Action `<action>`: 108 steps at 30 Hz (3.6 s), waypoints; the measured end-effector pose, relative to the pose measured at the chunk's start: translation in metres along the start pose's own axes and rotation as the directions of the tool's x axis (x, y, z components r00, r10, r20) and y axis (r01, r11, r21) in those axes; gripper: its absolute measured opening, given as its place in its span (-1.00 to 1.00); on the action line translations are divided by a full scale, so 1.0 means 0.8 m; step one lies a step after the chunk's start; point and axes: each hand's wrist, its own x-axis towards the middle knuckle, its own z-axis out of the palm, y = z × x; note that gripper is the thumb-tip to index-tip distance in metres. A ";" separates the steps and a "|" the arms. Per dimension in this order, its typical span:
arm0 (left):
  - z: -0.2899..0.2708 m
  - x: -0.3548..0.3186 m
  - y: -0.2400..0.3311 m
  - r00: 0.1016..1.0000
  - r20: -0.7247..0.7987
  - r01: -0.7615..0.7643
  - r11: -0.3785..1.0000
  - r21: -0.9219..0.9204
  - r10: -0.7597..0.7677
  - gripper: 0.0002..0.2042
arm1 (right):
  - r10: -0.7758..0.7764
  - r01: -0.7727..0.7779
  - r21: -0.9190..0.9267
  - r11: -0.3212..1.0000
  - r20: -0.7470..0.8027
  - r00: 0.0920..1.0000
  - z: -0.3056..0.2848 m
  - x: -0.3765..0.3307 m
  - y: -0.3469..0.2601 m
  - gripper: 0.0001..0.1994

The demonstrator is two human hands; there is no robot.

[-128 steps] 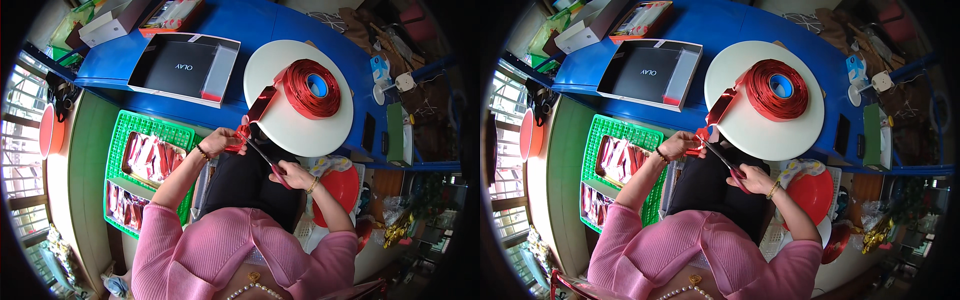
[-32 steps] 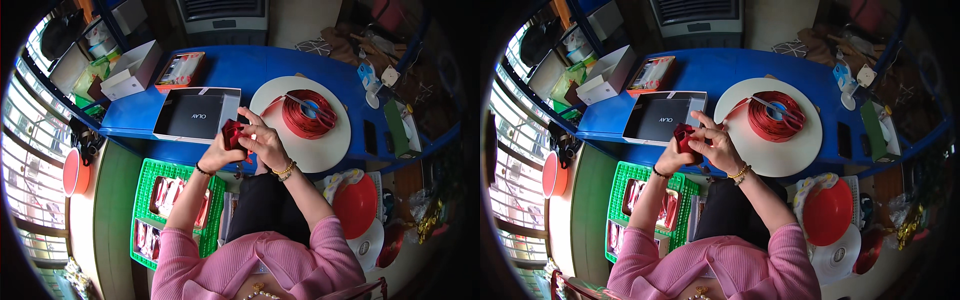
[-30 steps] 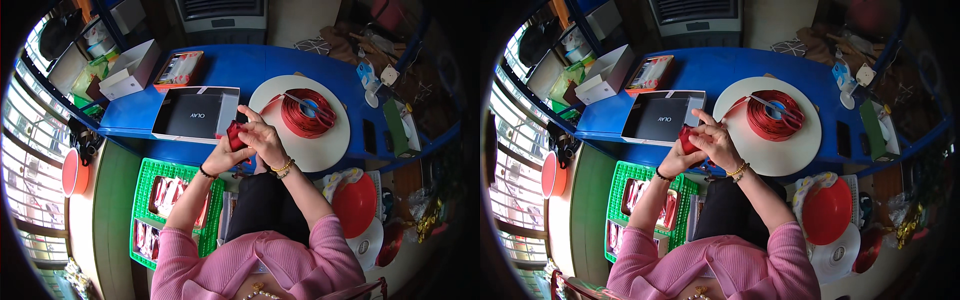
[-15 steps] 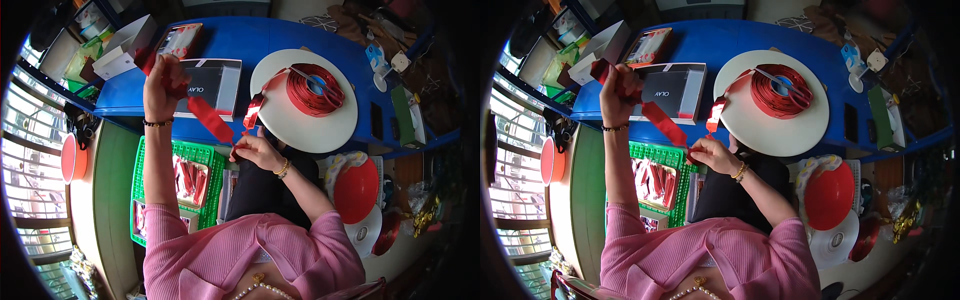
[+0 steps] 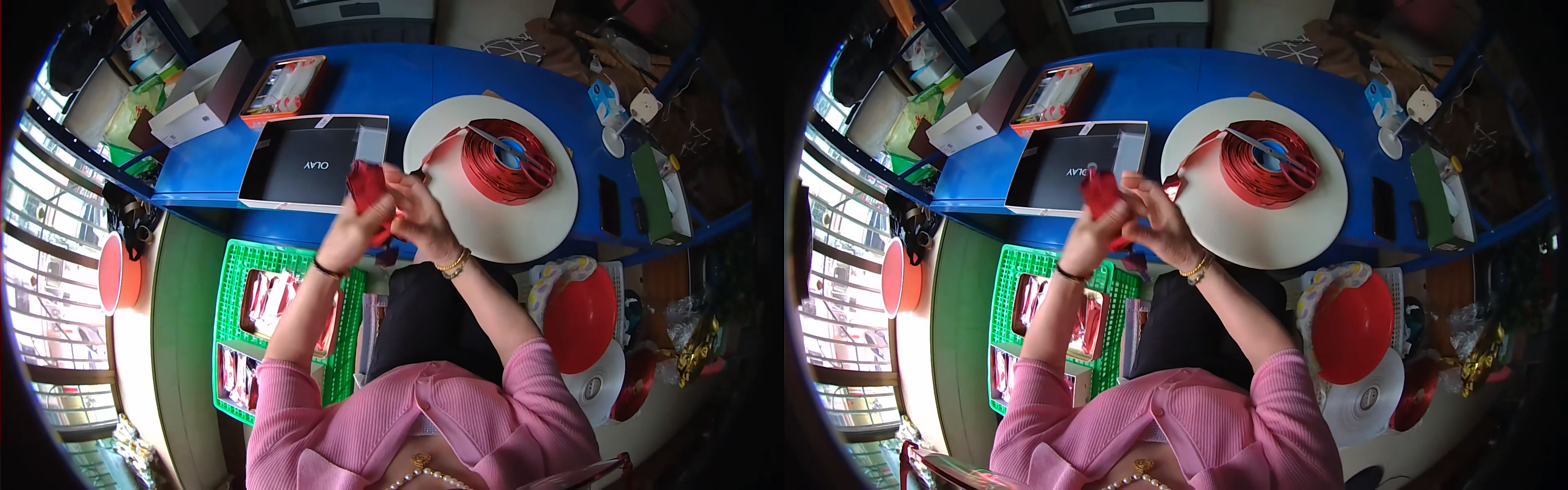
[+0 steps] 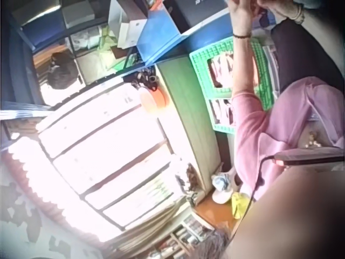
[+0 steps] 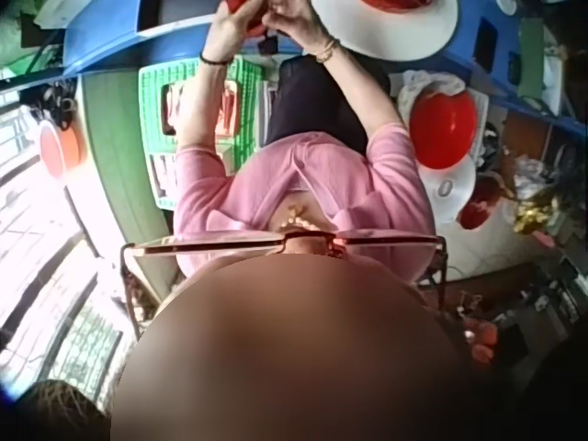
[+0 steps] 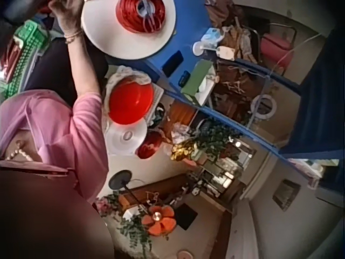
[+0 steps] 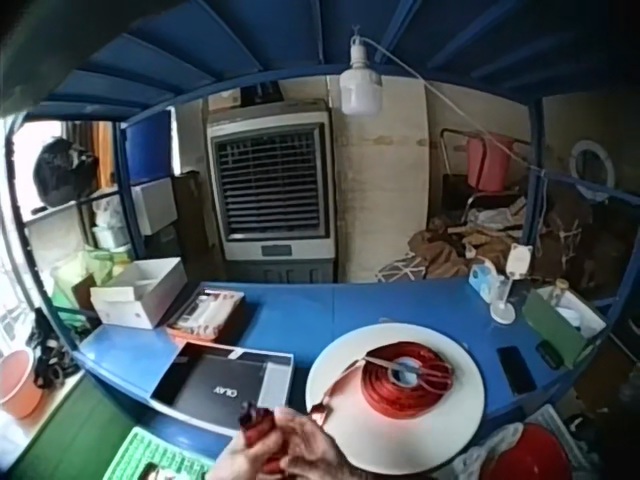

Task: The recorder is cutting red ribbon and assembling decorative bows for product packaging.

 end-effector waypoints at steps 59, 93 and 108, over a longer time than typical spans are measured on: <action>-0.018 0.022 -0.078 0.991 0.026 0.122 0.802 -0.585 -0.131 -0.53 | 0.314 -0.322 -0.065 0.945 -0.104 0.944 0.005 -0.107 -0.042 -0.59; 0.113 -0.192 -0.215 0.763 0.390 0.622 0.748 -0.230 -0.515 -0.74 | 0.487 -0.529 0.000 0.849 -0.392 0.781 -0.009 -0.243 -0.013 -0.66; 0.103 -0.189 -0.202 0.812 0.271 0.583 0.702 -0.409 -0.517 -0.83 | -0.047 0.174 -0.985 0.004 0.173 0.984 0.000 -0.232 -0.048 -0.44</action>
